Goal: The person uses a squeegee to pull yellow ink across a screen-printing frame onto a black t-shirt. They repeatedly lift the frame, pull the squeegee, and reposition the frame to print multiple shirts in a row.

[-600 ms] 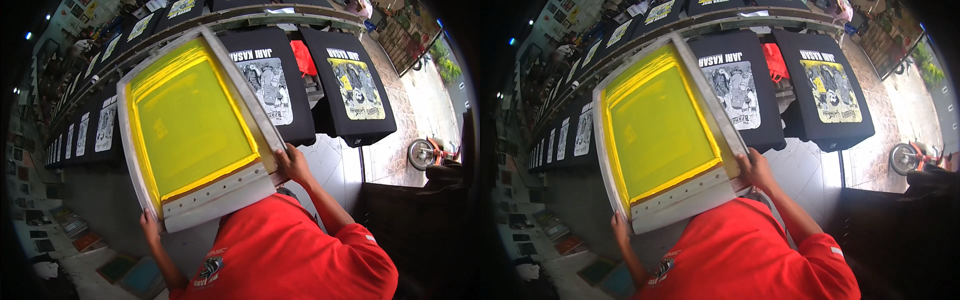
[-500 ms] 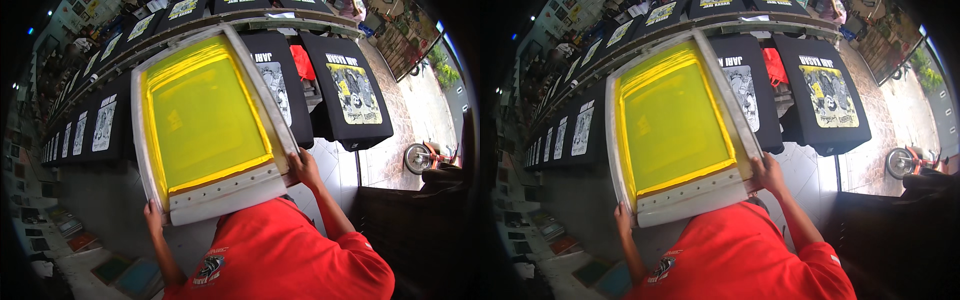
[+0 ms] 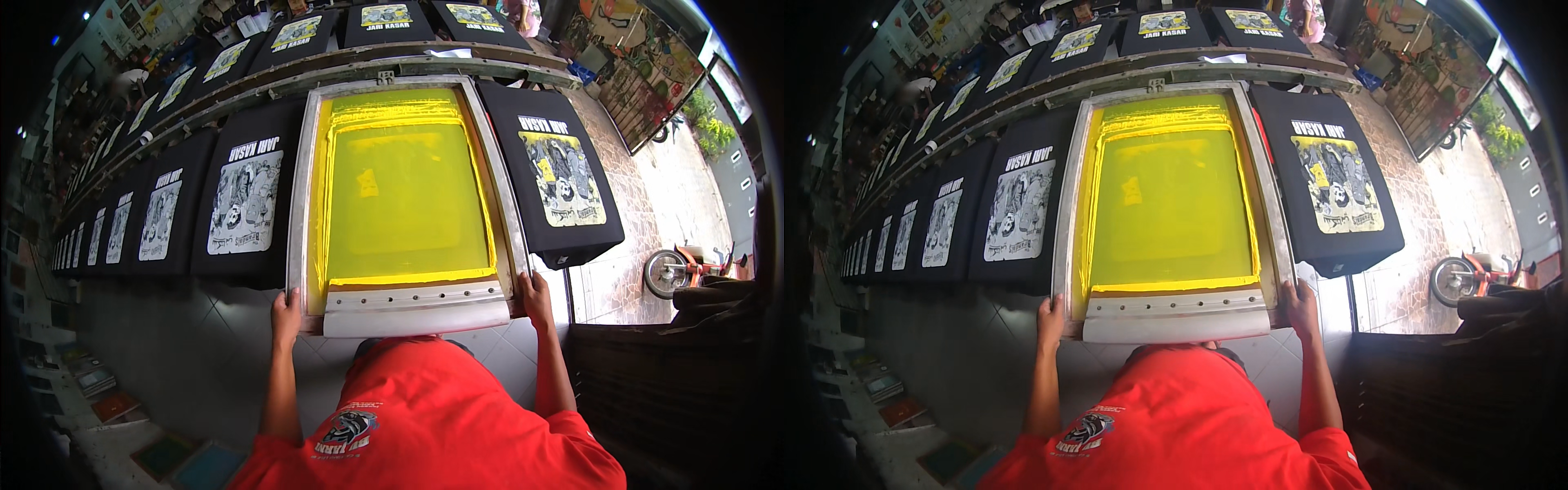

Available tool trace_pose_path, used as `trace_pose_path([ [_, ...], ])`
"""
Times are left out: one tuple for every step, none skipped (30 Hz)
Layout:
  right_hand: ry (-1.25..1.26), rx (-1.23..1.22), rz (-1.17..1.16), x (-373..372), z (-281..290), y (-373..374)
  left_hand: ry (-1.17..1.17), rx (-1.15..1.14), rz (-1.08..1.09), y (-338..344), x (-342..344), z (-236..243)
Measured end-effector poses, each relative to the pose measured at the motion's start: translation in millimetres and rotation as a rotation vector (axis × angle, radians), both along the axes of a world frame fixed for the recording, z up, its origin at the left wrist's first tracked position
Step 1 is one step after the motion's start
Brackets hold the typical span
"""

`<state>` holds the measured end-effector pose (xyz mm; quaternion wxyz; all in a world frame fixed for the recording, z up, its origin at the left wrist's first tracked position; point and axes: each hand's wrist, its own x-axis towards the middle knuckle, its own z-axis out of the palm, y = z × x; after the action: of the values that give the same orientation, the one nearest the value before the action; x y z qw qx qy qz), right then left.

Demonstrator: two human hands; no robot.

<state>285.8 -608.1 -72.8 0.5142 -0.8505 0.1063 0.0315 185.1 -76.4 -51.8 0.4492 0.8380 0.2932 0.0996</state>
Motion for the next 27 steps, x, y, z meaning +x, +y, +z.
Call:
trace_pose_path([
  [0.020,0.011,-0.004,2,1,-1,0.001,-0.005,-0.002,0,2,-1],
  [0.040,0.021,-0.006,5,2,-2,-0.031,-0.054,-0.005,3,3,-10],
  [0.025,-0.008,-0.018,5,-6,-7,-0.007,-0.044,-0.023,2,9,-9],
  [0.009,-0.040,-0.024,6,-15,-11,0.016,-0.035,-0.036,-2,13,-5],
  [-0.008,-0.072,-0.030,7,-23,-16,0.038,-0.026,-0.049,-5,16,-3],
  [0.031,-0.033,-0.019,8,-18,-12,0.047,-0.015,-0.039,-4,16,-3],
  [0.049,-0.033,0.001,11,-12,-10,0.042,0.008,-0.024,-4,16,-4],
  [0.068,-0.033,0.020,14,-6,-7,0.037,0.032,-0.010,-3,16,-4],
  [0.086,-0.037,0.037,17,1,-5,0.032,0.052,0.002,-4,17,-6],
  [0.091,-0.051,0.042,21,3,-5,0.032,0.045,-0.002,-1,18,-10],
  [0.096,-0.066,0.047,24,4,-4,0.032,0.037,-0.005,3,19,-15],
  [0.102,-0.084,0.046,25,5,-5,0.032,0.026,-0.015,0,24,-13],
  [0.071,-0.082,0.023,27,-3,-9,0.025,0.028,-0.022,-3,27,-12],
  [0.041,-0.081,-0.001,29,-17,-15,0.017,0.029,-0.030,-6,30,-10],
  [0.011,-0.078,-0.018,32,-19,-14,0.010,0.032,-0.031,-10,32,-5],
  [-0.018,-0.037,-0.018,33,-20,-13,0.009,0.019,-0.031,-13,34,-2],
  [-0.046,0.004,-0.019,34,-21,-13,0.008,0.006,-0.031,-15,37,0],
  [-0.073,0.045,-0.021,35,-20,-12,0.009,-0.008,-0.032,-16,39,1],
  [-0.078,0.047,-0.025,36,-21,-13,0.016,-0.009,-0.031,-17,40,1],
  [-0.083,0.050,-0.028,36,-24,-15,0.023,-0.010,-0.030,-17,41,0],
  [-0.084,0.055,-0.031,36,-20,-12,0.034,-0.009,-0.028,-17,40,-1],
  [-0.037,0.036,-0.013,37,-15,-10,0.022,-0.009,-0.021,-16,40,-3],
  [0.011,0.018,0.004,38,-9,-11,0.010,-0.009,-0.013,-15,40,-5],
  [0.058,0.000,0.015,36,-3,-11,-0.003,-0.009,-0.012,-16,41,-7],
  [0.060,-0.011,-0.006,36,-11,-12,0.028,-0.012,-0.009,-14,44,-7],
  [0.063,-0.023,-0.027,36,-24,-15,0.058,-0.016,-0.006,-10,46,-7],
  [0.065,-0.033,-0.043,38,-23,-10,0.089,-0.018,0.003,-6,47,-8],
])
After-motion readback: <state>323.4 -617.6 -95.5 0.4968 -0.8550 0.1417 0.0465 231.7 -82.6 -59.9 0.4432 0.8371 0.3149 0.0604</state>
